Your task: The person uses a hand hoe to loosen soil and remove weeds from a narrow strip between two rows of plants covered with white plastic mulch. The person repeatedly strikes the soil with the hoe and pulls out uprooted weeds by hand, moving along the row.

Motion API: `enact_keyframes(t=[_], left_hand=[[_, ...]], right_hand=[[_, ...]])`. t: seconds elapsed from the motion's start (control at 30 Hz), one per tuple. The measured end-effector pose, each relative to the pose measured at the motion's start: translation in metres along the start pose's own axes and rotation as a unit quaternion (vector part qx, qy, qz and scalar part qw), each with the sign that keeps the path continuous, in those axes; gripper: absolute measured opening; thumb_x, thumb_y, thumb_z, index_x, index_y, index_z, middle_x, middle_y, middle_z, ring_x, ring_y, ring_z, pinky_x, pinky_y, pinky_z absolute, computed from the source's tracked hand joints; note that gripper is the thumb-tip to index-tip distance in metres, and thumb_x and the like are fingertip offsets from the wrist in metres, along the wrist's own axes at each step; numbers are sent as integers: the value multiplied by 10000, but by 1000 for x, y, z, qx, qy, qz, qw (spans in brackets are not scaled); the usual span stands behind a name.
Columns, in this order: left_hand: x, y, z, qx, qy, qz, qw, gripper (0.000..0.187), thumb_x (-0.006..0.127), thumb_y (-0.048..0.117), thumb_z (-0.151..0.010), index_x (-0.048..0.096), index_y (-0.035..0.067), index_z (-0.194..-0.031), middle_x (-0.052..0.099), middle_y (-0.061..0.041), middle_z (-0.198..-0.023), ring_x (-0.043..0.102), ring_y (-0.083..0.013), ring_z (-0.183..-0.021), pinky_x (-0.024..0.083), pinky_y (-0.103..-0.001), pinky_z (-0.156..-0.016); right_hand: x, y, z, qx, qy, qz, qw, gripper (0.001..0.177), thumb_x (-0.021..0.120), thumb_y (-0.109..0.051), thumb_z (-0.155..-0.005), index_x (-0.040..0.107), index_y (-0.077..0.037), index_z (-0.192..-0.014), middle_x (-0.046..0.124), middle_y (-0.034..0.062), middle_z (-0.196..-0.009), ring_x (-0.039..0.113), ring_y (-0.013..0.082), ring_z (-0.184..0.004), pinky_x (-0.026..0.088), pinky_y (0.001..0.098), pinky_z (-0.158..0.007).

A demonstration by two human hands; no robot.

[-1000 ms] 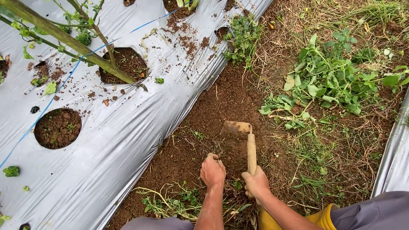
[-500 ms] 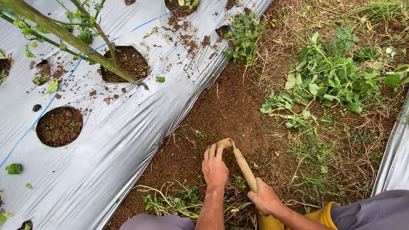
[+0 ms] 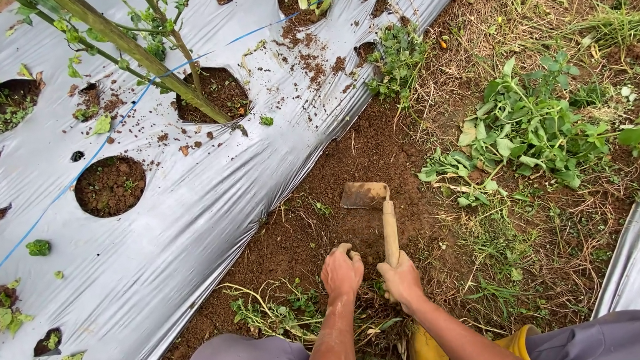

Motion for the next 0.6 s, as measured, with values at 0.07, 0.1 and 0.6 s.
enact_keyframes(t=[0.07, 0.1, 0.6], left_hand=[[3, -14, -10, -12, 54, 19, 998, 321, 600, 224, -979, 642, 188, -1295, 695, -67, -1175, 639, -251, -1118, 512, -446, -950], [1, -18, -18, -16, 108, 36, 993, 275, 581, 240, -987, 648, 195, -1250, 673, -52, -1154, 621, -244, -1103, 526, -427, -889], [-8, -30, -16, -105, 141, 85, 981, 553, 673, 187, -950, 487, 135, -1468, 600, -165, -1356, 623, -347, -1230, 583, -463, -963]], right_hand=[[1, 14, 3, -3, -37, 76, 996, 352, 585, -123, -995, 470, -90, -1327, 555, 69, -764, 460, 130, -454, 414, 210, -329], [2, 18, 3, -8, -69, 146, 987, 404, 578, -128, -998, 450, -101, -1380, 563, 68, -832, 471, 119, -466, 443, 205, -339], [3, 28, -20, -104, -56, 151, 981, 156, 654, -174, -800, 599, -82, -914, 603, 105, -571, 601, 182, -386, 528, 303, -336]])
Point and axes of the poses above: each hand's wrist, its own z-axis away from the middle knuckle, its own x-axis out of the palm, y = z × x, the point moved 4 cm from there along -z, towards the middle knuckle
